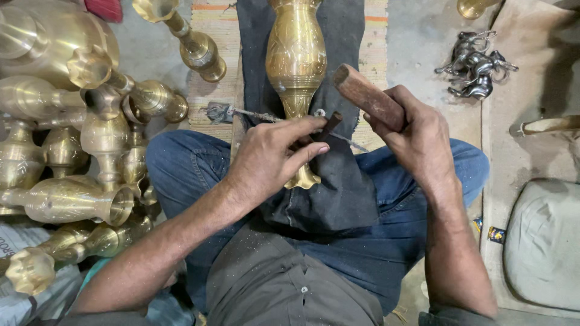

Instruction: The person sits cross-legged on the floor with a brass vase held against a cloth-covered lap pad. They hold a chisel against the vase's surface and strike it repeatedly with a wooden mallet, repositioning the chisel to work along the engraved pattern, and briefly reach toward nearby vases before resuming hammering.

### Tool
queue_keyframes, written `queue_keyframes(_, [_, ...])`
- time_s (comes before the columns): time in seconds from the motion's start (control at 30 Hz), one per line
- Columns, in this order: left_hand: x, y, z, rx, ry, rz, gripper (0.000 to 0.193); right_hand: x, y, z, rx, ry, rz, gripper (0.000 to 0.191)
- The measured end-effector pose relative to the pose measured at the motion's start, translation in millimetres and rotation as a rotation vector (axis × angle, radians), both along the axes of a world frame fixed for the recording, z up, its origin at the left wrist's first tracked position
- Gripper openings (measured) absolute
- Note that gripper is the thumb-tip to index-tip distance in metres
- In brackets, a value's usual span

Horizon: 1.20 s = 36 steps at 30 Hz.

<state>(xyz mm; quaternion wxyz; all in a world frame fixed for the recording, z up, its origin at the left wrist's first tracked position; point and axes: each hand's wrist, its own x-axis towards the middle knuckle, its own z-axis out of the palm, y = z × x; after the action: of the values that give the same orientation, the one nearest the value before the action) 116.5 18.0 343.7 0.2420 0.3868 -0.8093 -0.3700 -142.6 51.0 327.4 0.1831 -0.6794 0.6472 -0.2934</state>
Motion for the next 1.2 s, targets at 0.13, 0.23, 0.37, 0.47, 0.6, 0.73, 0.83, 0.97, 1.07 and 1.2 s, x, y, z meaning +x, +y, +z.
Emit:
queue_keyframes(0.13, [3, 4, 7, -0.064, 0.009, 0.007, 0.039, -3, -5, -9, 0.129, -0.146, -0.101, 0.029])
queue_keyframes(0.23, [3, 4, 11, -0.057, -0.003, 0.000, 0.040, -5, -8, -14, 0.082, -0.447, -0.058, 0.028])
queue_keyframes(0.37, [5, 2, 13, -0.048, 0.002, -0.011, 0.040, -8, -6, -13, -0.016, -0.094, 0.070, 0.032])
queue_keyframes(0.47, [5, 2, 12, -0.085, 0.013, -0.009, 0.039, -7, -7, -11, 0.021, -0.219, 0.048, 0.035])
queue_keyframes(0.6, [5, 1, 10, -0.031, -0.026, -0.017, 0.039, -5, -9, -10, -0.005, -0.235, 0.088, 0.036])
queue_keyframes(0.73, [6, -1, 7, -0.096, 0.007, -0.020, 0.040, -7, -9, -12, 0.065, 0.074, 0.104, 0.034])
queue_keyframes(0.83, [5, -2, 2, -0.080, 0.036, -0.044, 0.041, -7, -8, -16, 0.083, -0.261, -0.040, 0.028])
queue_keyframes(0.97, [4, -5, -2, -0.064, -0.083, -0.055, 0.037, -12, -8, -15, -0.033, 0.017, 0.070, 0.029])
queue_keyframes(1.07, [3, -6, -2, 0.015, 0.026, -0.057, 0.040, -11, -8, -13, -0.017, -0.035, 0.032, 0.030])
queue_keyframes(1.2, [6, -6, 2, -0.013, -0.001, -0.060, 0.038, -9, -5, -7, 0.007, -0.038, 0.031, 0.030])
